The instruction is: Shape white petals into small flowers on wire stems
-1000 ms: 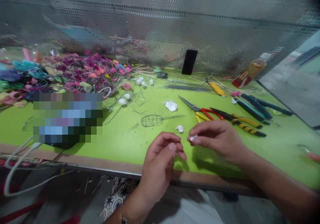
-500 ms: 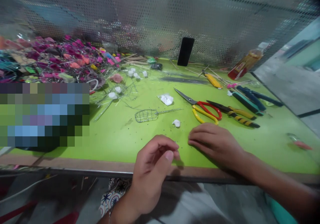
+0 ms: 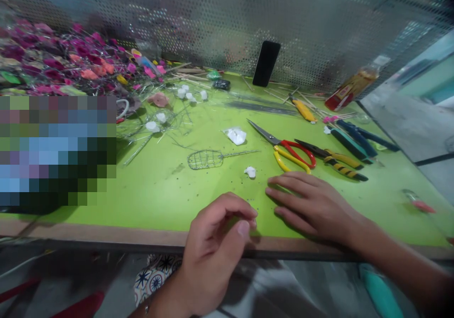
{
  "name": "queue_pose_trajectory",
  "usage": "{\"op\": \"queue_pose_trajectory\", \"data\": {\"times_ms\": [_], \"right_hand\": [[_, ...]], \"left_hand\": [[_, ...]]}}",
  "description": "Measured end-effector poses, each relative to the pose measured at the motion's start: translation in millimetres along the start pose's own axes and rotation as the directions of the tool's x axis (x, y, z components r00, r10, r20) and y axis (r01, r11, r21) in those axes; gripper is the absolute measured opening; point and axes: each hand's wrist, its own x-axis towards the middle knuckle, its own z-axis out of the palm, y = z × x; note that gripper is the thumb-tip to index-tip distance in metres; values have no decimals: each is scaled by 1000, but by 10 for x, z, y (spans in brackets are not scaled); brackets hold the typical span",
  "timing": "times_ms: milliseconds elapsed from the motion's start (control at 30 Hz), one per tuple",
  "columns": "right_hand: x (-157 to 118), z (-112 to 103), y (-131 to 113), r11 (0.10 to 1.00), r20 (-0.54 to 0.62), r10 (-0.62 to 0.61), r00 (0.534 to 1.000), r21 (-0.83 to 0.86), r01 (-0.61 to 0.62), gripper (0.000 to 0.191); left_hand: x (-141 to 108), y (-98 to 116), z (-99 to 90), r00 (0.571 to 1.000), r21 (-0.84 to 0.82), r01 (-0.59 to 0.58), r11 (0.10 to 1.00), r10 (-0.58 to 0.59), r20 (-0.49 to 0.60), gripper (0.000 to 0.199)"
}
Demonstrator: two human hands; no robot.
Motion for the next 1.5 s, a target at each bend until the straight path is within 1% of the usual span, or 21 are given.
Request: {"op": "queue_pose_trajectory", "data": {"times_ms": [167, 267, 367, 567, 700, 867, 1067, 1233, 1300, 1400, 1500], "right_hand": [[-75, -3, 37, 1000, -20, 1, 1000, 0, -1, 27], [-77, -16, 42, 1000, 11, -10, 1000, 23, 10, 30], [-55, -22, 66, 1000, 39, 7, 999, 5, -7, 34], [-124, -30, 114, 1000, 9, 15, 1000, 21, -16, 29], [-150, -42, 105, 999, 38, -1, 999, 49, -1, 34], [-120, -31, 118, 1000, 77, 4, 997, 24, -6, 40], [-169, -46, 125, 1000, 42, 22, 999, 9, -22, 36], [-137, -68, 117, 999, 68, -11, 998, 51, 7, 40], [-127, -59, 120, 999, 80, 3, 997, 47, -7, 42], [-149, -39, 127, 999, 66, 42, 997, 30, -44, 41], [-189, -32, 133, 999, 41, 35, 999, 31, -36, 38]], "left_hand": [[3, -8, -5, 1000, 10, 4, 1000, -4, 9, 13], [2, -19, -4, 1000, 4, 3, 1000, -3, 4, 14], [-10, -24, -4, 1000, -1, 12, 1000, -12, -5, 14], [-8, -4, 8, 1000, 14, 3, 1000, -3, -5, 13], [10, -13, 13, 1000, 20, 3, 1000, -3, -10, 13], [0, -26, 9, 1000, 24, 2, 1000, -2, -6, 14], [7, 1, 11, 1000, 30, 2, 1000, -2, -1, 14], [4, -13, 7, 1000, 23, 2, 1000, -2, 7, 14], [-1, -21, 8, 1000, 21, 4, 1000, -4, 2, 14], [-8, -17, 12, 1000, 17, 3, 1000, -3, -4, 14], [-11, -5, 13, 1000, 21, 9, 1000, -9, 4, 14]]}}
